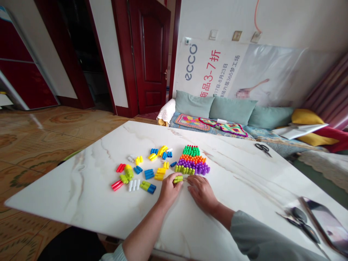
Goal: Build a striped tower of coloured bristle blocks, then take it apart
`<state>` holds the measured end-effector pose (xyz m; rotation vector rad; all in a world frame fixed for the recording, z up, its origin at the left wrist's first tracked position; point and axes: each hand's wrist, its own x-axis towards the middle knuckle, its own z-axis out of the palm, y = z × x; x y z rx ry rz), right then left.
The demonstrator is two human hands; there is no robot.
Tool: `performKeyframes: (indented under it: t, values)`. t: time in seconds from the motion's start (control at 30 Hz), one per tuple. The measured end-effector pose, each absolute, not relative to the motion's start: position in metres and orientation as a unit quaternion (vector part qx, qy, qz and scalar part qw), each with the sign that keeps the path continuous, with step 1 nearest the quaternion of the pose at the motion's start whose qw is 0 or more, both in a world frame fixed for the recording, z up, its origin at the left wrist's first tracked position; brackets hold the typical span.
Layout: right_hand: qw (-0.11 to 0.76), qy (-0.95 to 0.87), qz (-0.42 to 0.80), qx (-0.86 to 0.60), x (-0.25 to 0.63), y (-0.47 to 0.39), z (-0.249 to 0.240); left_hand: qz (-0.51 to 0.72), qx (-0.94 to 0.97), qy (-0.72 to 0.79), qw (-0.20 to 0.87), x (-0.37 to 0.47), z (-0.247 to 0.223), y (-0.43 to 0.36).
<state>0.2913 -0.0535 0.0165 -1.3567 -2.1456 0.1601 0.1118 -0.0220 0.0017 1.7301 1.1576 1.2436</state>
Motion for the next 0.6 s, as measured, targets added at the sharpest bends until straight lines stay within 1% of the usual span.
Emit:
performKeyframes:
  t: [0.1,0.23,0.33,0.6]
  values:
    - [0.343,-0.802,0.128,-0.471,0.284,-0.056,0.021,0.474,0.686,0.424,0.354,0.111,0.002,-0.023]
    - [0.390,-0.775,0.204,-0.454,0.274,-0.053,0.021,0.465,0.680,0.400,0.402,0.111,0.005,-0.026]
    - [0.400,-0.754,0.210,-0.478,0.273,-0.048,0.018,0.450,0.689,0.397,0.407,0.109,0.008,-0.030]
    - [0.363,-0.766,0.160,-0.506,0.278,-0.041,0.021,0.431,0.710,0.367,0.418,0.112,0.005,-0.030]
